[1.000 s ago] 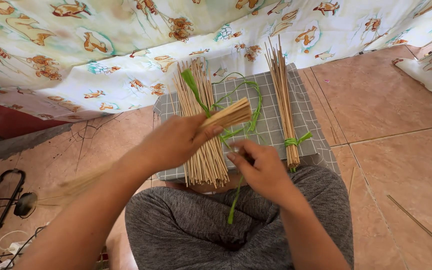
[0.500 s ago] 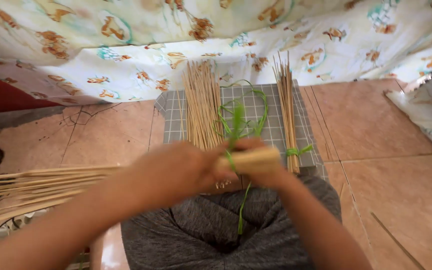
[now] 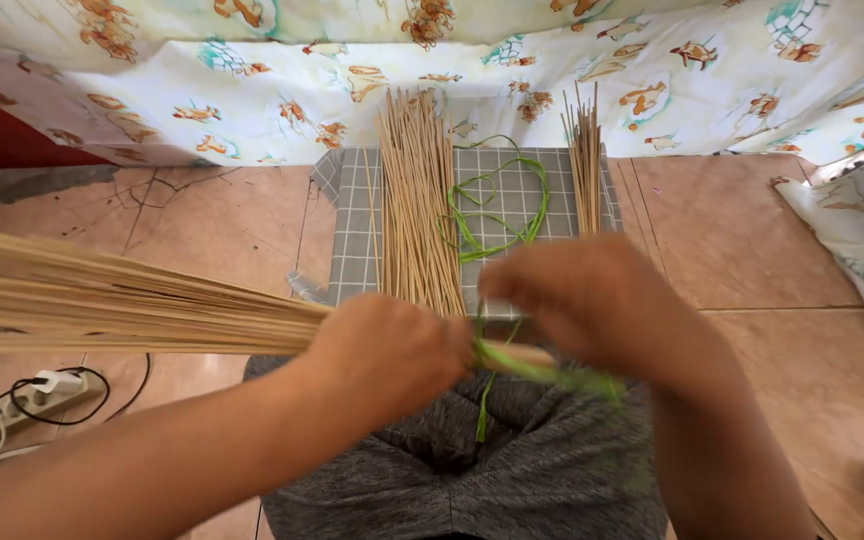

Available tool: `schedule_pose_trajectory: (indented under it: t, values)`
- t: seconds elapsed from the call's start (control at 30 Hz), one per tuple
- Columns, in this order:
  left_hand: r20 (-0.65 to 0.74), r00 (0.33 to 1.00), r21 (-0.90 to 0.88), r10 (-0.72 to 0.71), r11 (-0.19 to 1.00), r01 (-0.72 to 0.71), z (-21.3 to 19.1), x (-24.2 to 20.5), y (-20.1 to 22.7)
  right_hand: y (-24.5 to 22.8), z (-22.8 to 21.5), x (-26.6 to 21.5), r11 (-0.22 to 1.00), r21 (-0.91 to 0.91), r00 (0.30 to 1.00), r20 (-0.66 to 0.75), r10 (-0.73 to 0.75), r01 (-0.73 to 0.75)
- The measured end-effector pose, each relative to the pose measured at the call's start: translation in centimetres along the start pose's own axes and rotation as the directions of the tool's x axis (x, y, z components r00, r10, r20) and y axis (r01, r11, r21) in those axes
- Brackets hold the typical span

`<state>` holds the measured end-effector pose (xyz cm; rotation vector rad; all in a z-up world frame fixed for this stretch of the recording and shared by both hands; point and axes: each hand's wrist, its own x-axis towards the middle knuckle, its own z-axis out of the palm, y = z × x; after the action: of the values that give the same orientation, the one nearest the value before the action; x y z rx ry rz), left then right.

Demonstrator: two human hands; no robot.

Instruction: Gathering thin wooden sticks into bundles and securing them with green plastic ties while sitting on the floor.

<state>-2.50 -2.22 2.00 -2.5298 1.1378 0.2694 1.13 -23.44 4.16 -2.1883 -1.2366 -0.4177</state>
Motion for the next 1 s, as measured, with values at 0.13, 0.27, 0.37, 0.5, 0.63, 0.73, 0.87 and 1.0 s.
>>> schedule_pose_trajectory:
  t: [0.13, 0.27, 0.37, 0.5, 0.63, 0.73, 0.87, 1.0]
  values:
    - [-0.247, 0.968, -0.22, 0.035, 0.971, -0.091, -2.3, -2.3, -0.5, 3.5, 3.0, -1.3, 0.891, 0.339, 0.951, 0.176, 0.255, -0.302]
    - [-0.394, 0.898, -0.271, -0.196, 0.958, 0.091, -0.5, -1.9, -3.7, 0.5, 5.6, -3.5, 0.729, 0.435, 0.842, 0.374, 0.388, -0.529]
    - [-0.257, 0.936, -0.18, -0.242, 0.963, 0.2, 1.2, -0.9, -4.6, -2.3, 4.2, -4.8, 0.967, 0.08, 0.93, 0.303, 0.206, -0.24]
    - [-0.078, 0.976, 0.057, -0.204, 0.976, 0.208, 3.5, 0.9, -3.2, -4.7, 0.8, -4.6, 0.968, -0.242, 0.966, 0.231, 0.118, -0.061]
    - [-0.144, 0.989, 0.04, 0.032, 0.999, -0.026, 1.9, 0.1, 0.5, -0.3, -0.2, -2.5, 0.961, -0.255, 0.978, 0.148, 0.148, -0.106]
    - [-0.366, 0.93, -0.187, 0.037, 0.976, -0.113, -0.6, -0.9, 0.2, 3.0, 3.2, -3.4, 0.952, 0.211, 0.964, 0.198, 0.18, -0.221]
    - [-0.334, 0.931, -0.226, -0.146, 0.972, 0.072, -0.2, 0.0, -3.1, -0.3, 4.5, -5.5, 0.916, 0.102, 0.876, 0.351, 0.332, -0.388]
    - [-0.339, 0.919, -0.019, -0.204, 0.977, 0.21, 4.4, 1.3, -4.2, -4.4, -0.4, -7.2, 0.982, -0.1, 0.934, 0.308, 0.183, -0.159]
